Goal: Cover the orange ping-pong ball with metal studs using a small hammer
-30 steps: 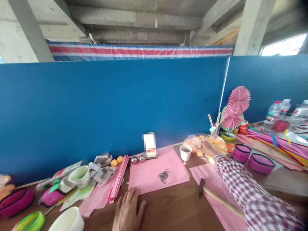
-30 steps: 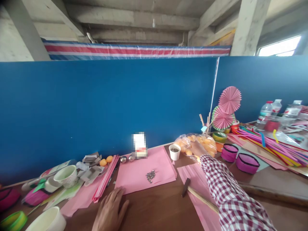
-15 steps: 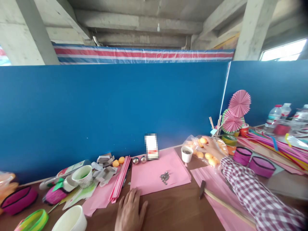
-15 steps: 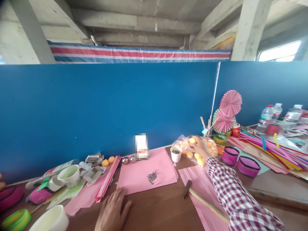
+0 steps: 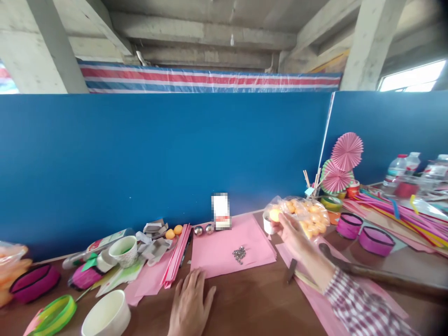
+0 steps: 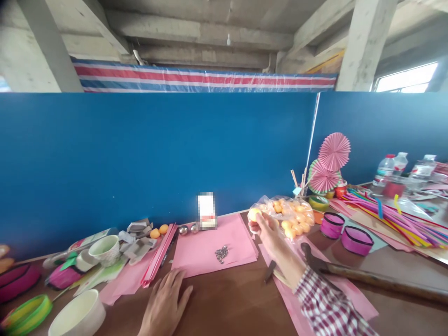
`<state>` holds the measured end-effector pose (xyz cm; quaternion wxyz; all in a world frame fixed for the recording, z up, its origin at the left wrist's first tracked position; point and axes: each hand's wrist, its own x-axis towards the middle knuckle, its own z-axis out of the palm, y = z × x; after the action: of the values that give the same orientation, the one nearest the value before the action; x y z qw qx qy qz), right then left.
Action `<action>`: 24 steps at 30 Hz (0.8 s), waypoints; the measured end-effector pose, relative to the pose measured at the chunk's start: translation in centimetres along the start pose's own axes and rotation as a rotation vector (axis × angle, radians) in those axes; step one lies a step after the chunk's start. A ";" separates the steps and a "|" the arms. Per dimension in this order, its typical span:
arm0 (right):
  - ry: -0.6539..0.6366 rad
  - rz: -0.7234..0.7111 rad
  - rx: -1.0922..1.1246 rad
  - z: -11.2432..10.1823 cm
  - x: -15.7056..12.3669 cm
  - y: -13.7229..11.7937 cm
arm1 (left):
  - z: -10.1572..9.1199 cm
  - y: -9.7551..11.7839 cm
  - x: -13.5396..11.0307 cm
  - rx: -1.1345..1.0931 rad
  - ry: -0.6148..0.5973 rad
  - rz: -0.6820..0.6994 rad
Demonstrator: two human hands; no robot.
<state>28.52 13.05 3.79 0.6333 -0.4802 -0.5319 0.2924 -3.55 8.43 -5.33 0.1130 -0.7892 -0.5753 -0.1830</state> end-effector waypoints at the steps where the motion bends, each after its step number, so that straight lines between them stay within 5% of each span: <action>1: -0.029 0.074 0.199 1.4 -1.3 -0.5 | 0.1 0.0 -0.1 0.004 0.013 0.001; 4: -0.170 0.249 0.522 5.1 -4.8 -1.4 | 0.0 -0.1 -0.3 0.004 0.083 0.024; 8: -0.301 0.328 0.508 8.4 -7.7 -1.3 | -1.7 0.1 0.0 -0.117 0.172 0.053; 11: -0.328 0.186 0.263 9.7 -8.7 -0.6 | -3.4 1.5 0.6 -0.439 0.128 -0.032; 14: -0.338 -0.008 0.047 10.3 -9.4 0.2 | -4.2 3.8 1.3 -1.015 -0.055 -0.206; 16: -0.369 -0.117 -0.047 10.5 -9.9 0.7 | -4.1 5.4 1.6 -1.301 -0.131 -0.196; 24: -0.432 -0.241 -0.233 10.9 -11.6 2.3 | -3.0 6.2 1.4 -1.440 -0.052 -0.280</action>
<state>15.42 6.95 -3.18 0.4760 -0.4097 -0.7378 0.2475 2.25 6.57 -1.78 -0.4716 -0.5912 -0.4103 -0.5096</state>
